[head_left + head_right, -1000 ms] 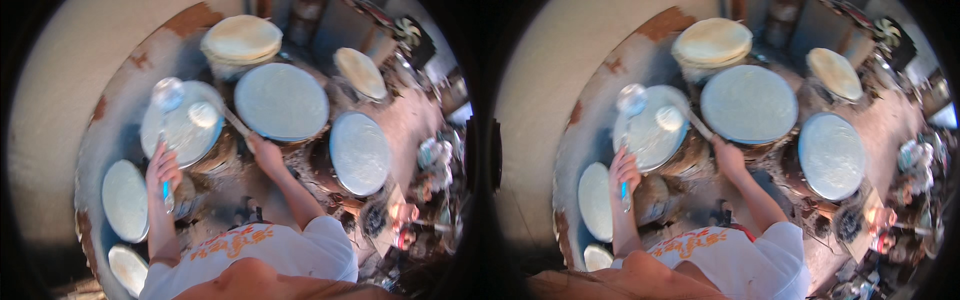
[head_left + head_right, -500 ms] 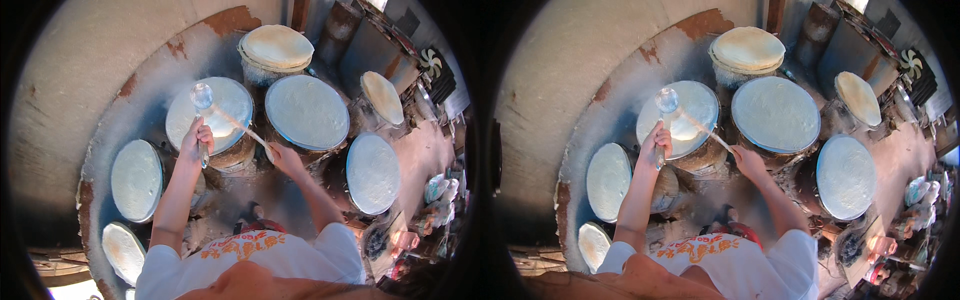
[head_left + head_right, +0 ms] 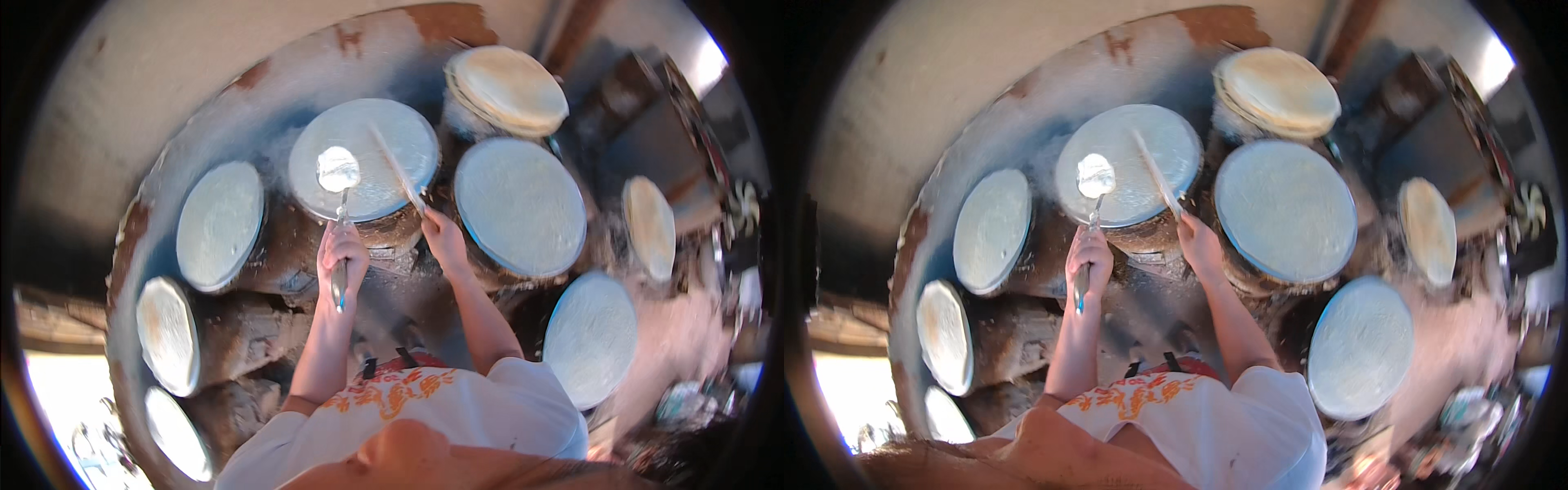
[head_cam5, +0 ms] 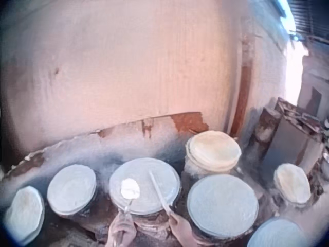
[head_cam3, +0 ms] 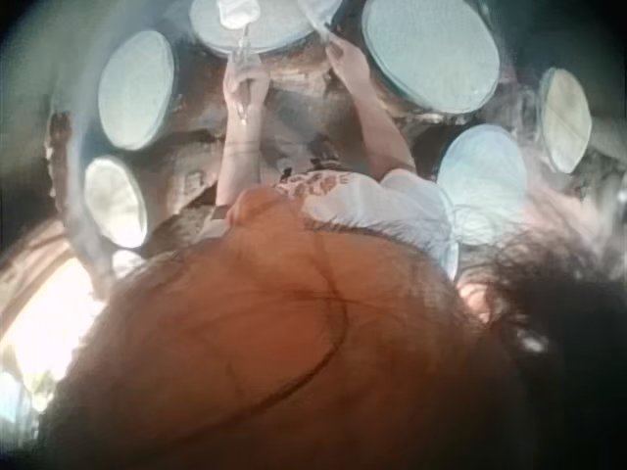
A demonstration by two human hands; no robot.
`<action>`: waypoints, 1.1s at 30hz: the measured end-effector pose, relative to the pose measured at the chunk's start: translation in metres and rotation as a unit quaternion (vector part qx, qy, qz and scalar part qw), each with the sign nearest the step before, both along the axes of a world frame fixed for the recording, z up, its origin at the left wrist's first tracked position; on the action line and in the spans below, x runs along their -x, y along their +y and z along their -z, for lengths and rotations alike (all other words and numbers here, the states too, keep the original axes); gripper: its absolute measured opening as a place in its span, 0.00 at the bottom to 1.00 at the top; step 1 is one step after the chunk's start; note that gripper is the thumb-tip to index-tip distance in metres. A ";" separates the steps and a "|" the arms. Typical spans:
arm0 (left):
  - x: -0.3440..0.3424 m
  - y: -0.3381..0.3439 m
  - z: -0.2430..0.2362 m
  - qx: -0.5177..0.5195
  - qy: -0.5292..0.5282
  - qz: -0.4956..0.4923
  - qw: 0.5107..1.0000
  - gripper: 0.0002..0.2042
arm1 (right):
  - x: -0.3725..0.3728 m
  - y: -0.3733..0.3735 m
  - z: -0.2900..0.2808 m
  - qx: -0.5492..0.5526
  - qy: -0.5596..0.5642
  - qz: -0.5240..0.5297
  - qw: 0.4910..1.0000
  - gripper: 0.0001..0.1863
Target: The person spreads thin batter onto multiple heated circular surfaces using a ladle and a flat wooden stick, then flips the cooked flatbreads by hand and with the stick.
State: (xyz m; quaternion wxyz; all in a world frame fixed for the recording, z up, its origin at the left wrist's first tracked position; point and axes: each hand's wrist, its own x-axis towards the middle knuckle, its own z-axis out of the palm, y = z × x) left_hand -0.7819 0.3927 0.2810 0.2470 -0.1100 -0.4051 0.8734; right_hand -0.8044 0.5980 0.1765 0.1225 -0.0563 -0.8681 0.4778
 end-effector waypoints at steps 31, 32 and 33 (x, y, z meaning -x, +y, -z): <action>-0.609 -0.510 0.169 0.905 -0.419 0.037 -0.054 0.21 | -0.284 -0.587 0.016 0.110 -0.234 -0.628 0.734 0.04; -0.573 -0.534 0.111 0.876 -0.361 0.069 -0.312 0.23 | -0.277 -0.604 0.016 0.112 -0.249 -0.609 0.745 0.04; -0.580 -0.555 0.114 0.856 -0.333 0.097 -0.384 0.23 | -0.283 -0.625 0.007 0.123 -0.292 -0.609 0.727 0.04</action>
